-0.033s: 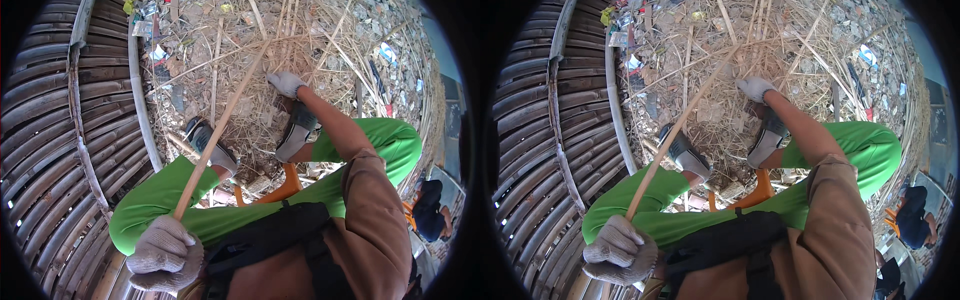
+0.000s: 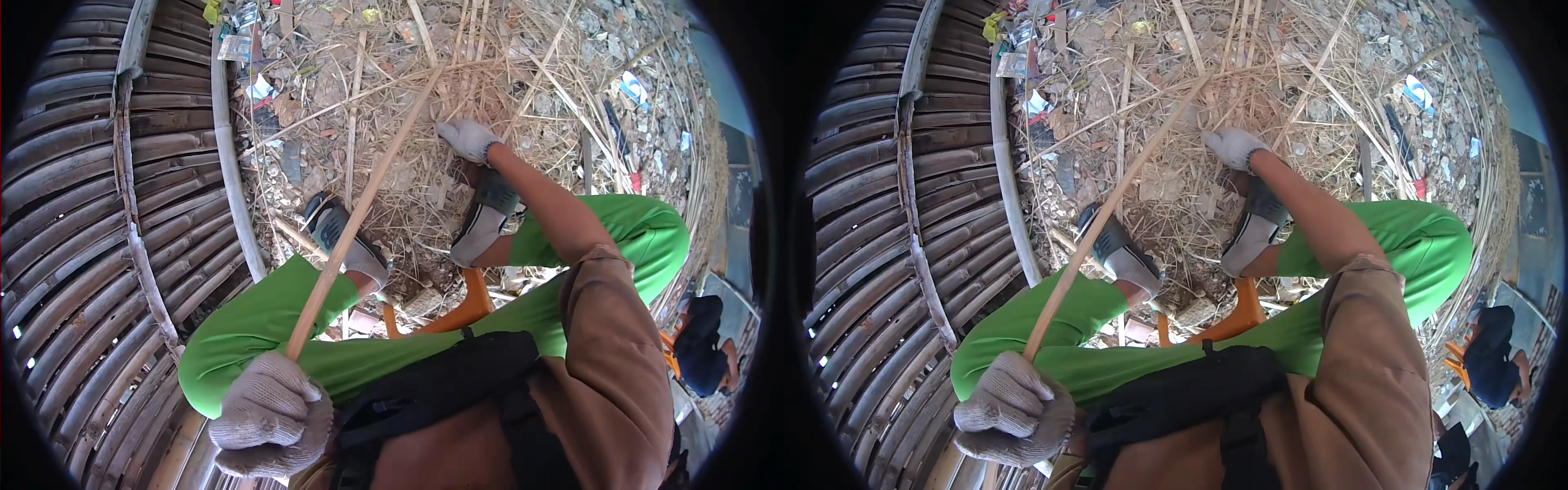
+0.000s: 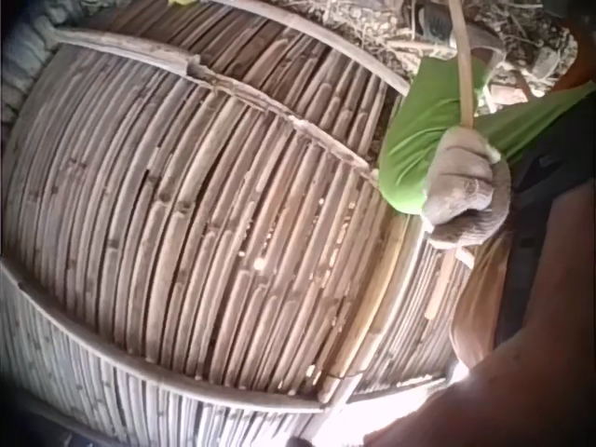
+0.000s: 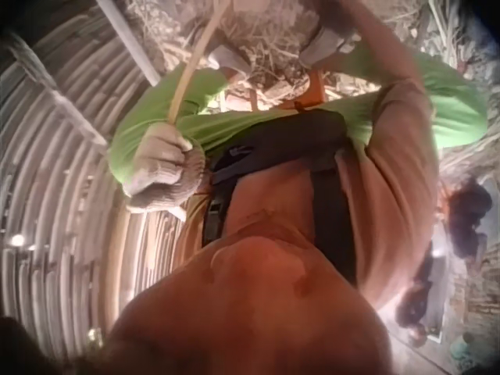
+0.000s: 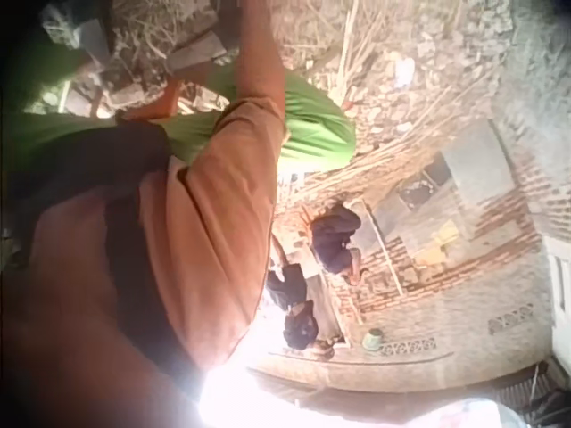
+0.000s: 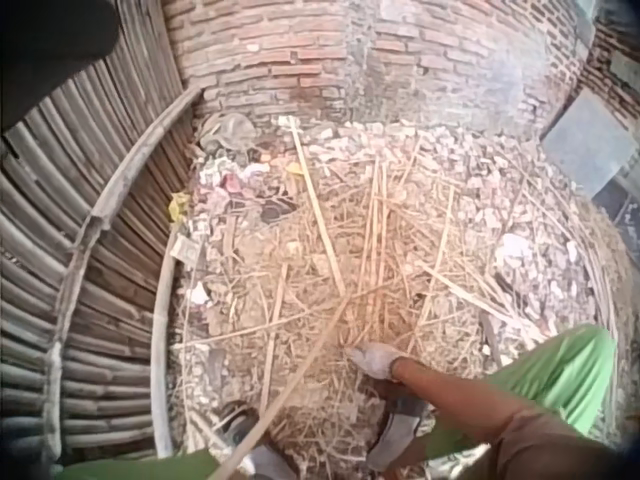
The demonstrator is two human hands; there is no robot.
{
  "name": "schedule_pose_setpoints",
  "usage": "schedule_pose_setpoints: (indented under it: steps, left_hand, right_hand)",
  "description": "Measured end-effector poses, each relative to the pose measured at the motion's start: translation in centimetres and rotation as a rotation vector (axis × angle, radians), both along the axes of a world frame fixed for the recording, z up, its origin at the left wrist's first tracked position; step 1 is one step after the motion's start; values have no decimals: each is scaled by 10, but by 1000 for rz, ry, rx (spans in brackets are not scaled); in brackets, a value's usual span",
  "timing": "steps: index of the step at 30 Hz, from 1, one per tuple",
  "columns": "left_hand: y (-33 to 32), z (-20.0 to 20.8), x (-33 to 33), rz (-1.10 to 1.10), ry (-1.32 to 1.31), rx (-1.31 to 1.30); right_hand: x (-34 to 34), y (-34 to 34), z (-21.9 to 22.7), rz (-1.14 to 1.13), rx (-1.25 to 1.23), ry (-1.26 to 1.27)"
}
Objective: The person uses a small red utility knife to strip and sharpen long pieces of bamboo by hand while sitting down.
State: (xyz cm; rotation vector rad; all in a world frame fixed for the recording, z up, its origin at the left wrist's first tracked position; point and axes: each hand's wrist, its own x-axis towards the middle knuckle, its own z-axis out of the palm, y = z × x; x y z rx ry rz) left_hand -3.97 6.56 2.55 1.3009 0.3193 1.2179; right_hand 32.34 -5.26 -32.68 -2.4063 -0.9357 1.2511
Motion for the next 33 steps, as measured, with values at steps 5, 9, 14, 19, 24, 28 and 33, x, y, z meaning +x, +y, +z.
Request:
schedule_pose_setpoints:
  steps: [5,9,14,19,24,28,33]
  left_hand:
    - [1,-3,-1,-124,2,154]
    - [-11,0,0,-198,22,183]
    - [-18,0,0,-386,-53,366]
    - [-26,-3,3,-430,-64,407]
    - [-36,-2,-2,-425,-6,439]
    - [-35,-4,1,-416,-47,490]
    - [-38,1,-2,-421,23,485]
  right_hand:
    - [10,-4,55,23,70,-81]
    - [-8,-8,136,-78,174,-117]
    - [-81,-2,219,85,365,-105]
    - [-127,-17,263,226,282,-46]
    - [-160,-28,315,313,314,-14]
    - [-160,-31,313,319,347,-30]
    - [-138,-26,285,293,276,-68]
